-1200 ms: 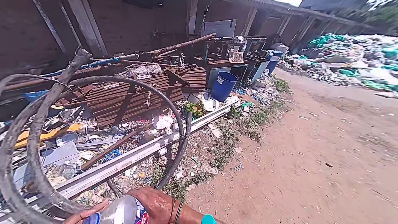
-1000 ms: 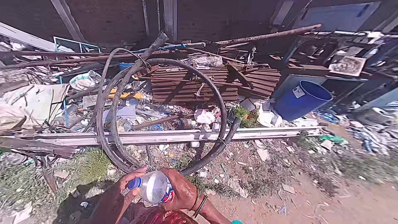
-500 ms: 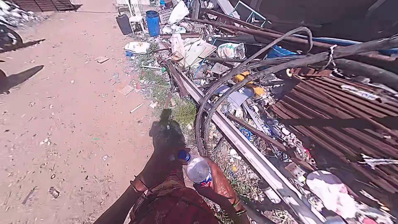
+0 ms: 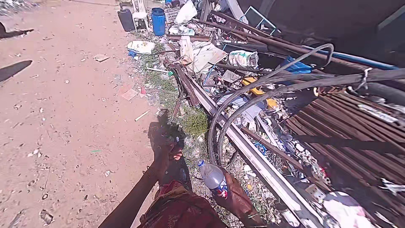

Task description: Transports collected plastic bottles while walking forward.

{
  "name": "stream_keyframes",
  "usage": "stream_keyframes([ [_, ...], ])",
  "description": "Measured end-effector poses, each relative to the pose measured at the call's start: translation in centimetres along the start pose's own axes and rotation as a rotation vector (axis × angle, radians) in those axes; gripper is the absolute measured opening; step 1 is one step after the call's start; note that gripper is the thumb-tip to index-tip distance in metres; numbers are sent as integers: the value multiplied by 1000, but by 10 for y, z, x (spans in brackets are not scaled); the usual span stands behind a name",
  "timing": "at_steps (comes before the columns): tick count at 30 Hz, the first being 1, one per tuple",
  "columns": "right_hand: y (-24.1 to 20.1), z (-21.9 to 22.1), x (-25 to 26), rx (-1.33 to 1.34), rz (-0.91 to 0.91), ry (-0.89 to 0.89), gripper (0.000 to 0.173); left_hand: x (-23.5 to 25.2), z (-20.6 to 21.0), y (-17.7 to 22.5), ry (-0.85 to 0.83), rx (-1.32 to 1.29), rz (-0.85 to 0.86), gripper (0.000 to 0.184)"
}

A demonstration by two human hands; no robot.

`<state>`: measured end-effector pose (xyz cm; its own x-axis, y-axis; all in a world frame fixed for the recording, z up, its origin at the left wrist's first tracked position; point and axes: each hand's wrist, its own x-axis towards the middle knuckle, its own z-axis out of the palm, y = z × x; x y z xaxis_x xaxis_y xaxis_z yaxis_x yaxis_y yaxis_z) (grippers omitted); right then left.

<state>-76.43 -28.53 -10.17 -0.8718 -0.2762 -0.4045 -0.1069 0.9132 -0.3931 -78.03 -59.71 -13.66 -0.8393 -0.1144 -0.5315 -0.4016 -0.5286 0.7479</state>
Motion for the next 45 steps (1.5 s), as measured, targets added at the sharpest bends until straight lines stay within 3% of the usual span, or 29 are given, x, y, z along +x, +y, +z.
stream_keyframes([
  [5,-22,-16,20,-96,155,-49,117,74,8,6,-183,40,-158,46],
  [10,-33,-50,44,-213,245,-125,115,143,63,10,-92,-80,-283,26],
  [20,-14,-125,130,-484,181,-90,103,235,162,4,-57,181,-358,21],
  [25,14,-145,161,-416,122,99,96,247,210,3,-150,279,-302,29],
  [28,31,-156,176,-443,108,182,95,272,223,-4,-115,296,-248,29],
  [30,45,-162,181,-414,85,286,96,293,228,-10,-33,410,-175,24],
  [33,64,-168,189,-300,51,453,99,308,237,5,-89,665,-119,35],
  [38,81,-175,197,20,55,493,110,316,259,35,-153,948,156,38],
  [40,86,-173,200,134,46,492,113,317,264,50,-224,932,250,37],
  [42,88,-171,204,179,27,477,115,315,269,61,-251,729,275,37],
  [45,89,-171,212,127,16,436,115,305,278,81,-215,293,124,40],
])
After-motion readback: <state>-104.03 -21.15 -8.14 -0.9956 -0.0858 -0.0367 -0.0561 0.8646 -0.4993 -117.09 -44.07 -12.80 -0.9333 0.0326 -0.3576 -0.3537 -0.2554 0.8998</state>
